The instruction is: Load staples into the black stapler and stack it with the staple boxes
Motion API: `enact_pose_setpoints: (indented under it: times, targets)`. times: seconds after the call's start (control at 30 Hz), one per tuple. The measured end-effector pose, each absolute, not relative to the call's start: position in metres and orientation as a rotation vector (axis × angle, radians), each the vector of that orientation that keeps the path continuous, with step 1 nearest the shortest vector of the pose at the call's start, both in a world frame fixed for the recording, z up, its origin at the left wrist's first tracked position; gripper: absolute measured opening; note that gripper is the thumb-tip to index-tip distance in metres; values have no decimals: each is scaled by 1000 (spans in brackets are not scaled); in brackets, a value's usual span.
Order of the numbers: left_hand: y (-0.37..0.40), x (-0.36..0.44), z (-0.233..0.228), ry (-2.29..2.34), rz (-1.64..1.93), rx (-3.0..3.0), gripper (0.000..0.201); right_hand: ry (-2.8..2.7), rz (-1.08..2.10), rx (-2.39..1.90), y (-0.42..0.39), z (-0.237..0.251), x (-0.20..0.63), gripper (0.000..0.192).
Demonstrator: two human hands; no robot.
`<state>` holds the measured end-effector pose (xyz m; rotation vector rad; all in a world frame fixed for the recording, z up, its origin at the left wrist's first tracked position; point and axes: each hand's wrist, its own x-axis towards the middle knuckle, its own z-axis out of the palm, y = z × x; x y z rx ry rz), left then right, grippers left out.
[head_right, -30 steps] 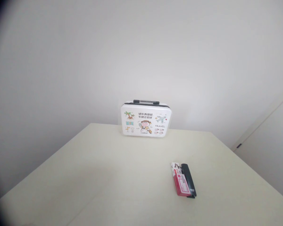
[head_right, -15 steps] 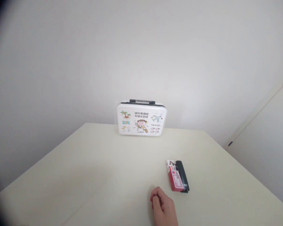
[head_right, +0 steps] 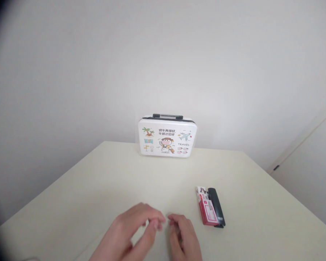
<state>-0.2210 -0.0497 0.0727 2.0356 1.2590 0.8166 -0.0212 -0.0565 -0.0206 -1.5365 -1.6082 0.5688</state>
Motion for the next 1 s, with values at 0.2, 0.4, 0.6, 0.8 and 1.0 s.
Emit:
enact_pose_setpoints:
  times: [0.2,0.4,0.6,0.8,1.0]
  targets:
    - [16,-250,-1,1743,473,2420,60,-2149,344,-1757,-28,-14,-42,59]
    - [18,-252,-34,1863,430,2515,64,-2163,290,-1829,-14,-10,-51,57]
    - [17,-253,-29,1871,392,2519,66,-2149,301,-1815,-14,-11,-49,58]
    - [19,-255,-31,1867,364,2527,66,-2137,317,-1816,-14,-9,-49,58]
    - [21,-254,-35,1889,366,2519,66,-2158,331,-1830,-12,-11,-48,59]
